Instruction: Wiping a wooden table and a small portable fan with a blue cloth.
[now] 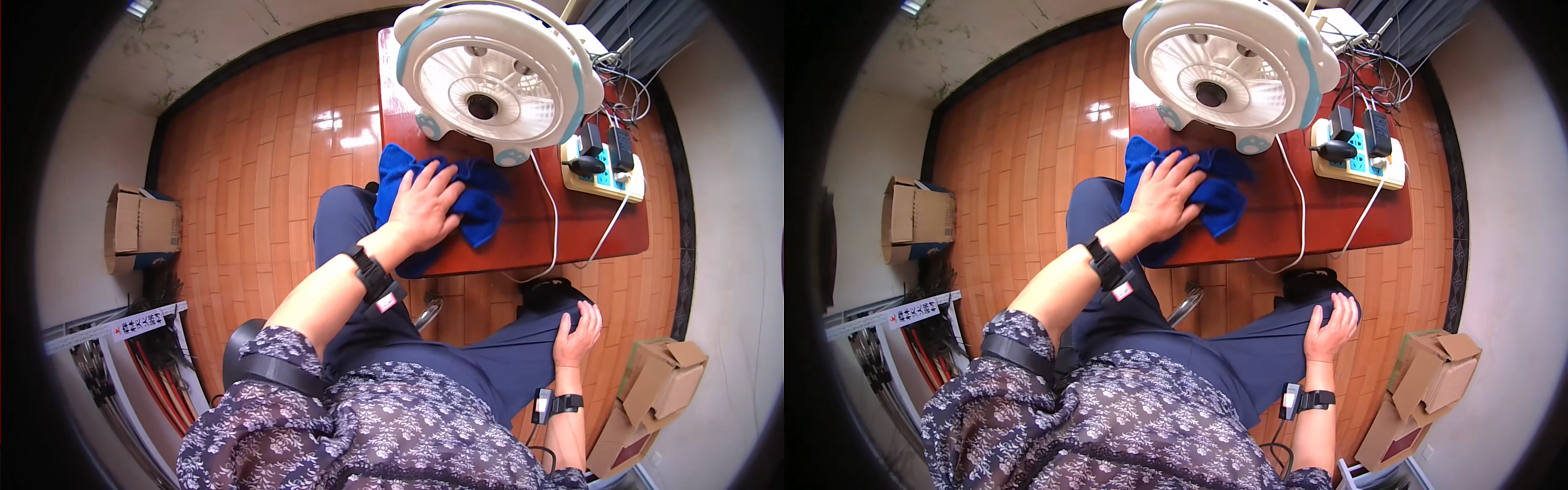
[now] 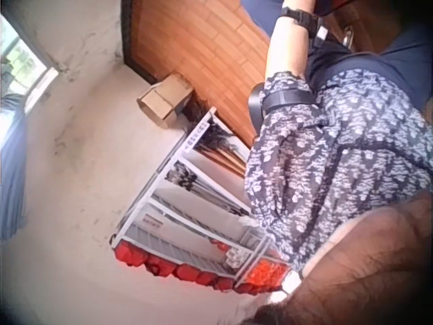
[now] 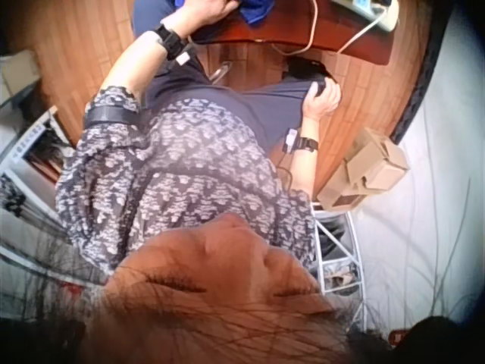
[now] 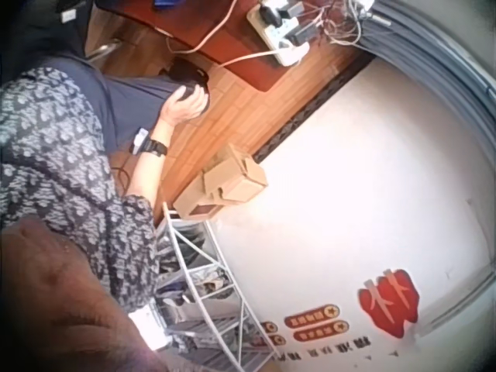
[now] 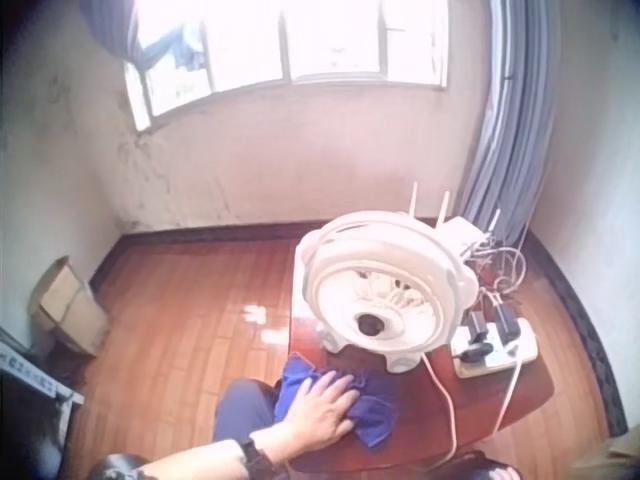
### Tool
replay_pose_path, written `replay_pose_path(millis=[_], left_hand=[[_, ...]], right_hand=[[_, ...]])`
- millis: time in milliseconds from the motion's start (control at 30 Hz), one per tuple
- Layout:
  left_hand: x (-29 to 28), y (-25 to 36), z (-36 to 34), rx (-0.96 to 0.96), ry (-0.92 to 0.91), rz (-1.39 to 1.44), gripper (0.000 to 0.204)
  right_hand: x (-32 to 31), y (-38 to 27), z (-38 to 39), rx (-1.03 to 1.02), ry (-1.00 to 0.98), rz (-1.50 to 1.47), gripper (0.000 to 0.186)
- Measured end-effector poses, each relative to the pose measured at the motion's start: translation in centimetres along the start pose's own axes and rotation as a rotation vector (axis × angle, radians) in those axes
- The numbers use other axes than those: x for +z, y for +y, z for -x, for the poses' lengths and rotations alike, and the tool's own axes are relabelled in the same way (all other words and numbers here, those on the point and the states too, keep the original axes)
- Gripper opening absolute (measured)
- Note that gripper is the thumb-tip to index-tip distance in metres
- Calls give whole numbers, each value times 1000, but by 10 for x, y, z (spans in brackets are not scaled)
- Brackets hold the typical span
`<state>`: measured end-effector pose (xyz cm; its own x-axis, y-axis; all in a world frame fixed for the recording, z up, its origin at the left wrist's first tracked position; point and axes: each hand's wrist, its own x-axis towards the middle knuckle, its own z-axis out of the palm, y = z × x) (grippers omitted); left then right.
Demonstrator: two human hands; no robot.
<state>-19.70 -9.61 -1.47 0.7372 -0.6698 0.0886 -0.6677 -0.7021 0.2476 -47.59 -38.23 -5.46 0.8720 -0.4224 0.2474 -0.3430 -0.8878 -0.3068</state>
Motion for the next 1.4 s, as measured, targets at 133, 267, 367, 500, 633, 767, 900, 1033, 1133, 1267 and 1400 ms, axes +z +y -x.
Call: replay_pose_path(millis=[133, 267, 367, 500, 633, 767, 900, 1033, 1133, 1267, 1400], left_hand=[[10, 6, -31, -163, 73, -78, 56], [7, 13, -39, -206, 60, -123, 59], [-2, 11, -17, -14, 35, -118, 55], [-13, 8, 33, 78, 21, -81, 64], [-31, 13, 23, -130, -177, -67, 74], [-10, 8, 1, 61, 140, -113, 74], [2, 1, -23, 51, 92, -61, 66], [6, 8, -41, -108, 129, -92, 62], [-3, 14, -30, -98, 40, -95, 64], [-8, 10, 8, -30, -13, -109, 66], [-10, 6, -6, -61, 34, -134, 67]], right_hand=[[5, 2, -6, -4, -4, 5, 35], [7, -2, -6, 9, -16, 14, 34], [6, -1, -4, 21, -27, 29, 34], [3, 2, -1, 31, -42, 28, 34], [3, 2, 0, 33, -55, 39, 34], [1, 0, 0, 63, -80, 39, 33], [0, -2, -3, 51, -66, 40, 33], [1, -3, -5, 56, -79, 48, 33], [2, -2, -3, 55, -66, 53, 33], [-1, 1, -1, 56, -44, 46, 32], [0, 1, -4, 30, -52, 25, 32]])
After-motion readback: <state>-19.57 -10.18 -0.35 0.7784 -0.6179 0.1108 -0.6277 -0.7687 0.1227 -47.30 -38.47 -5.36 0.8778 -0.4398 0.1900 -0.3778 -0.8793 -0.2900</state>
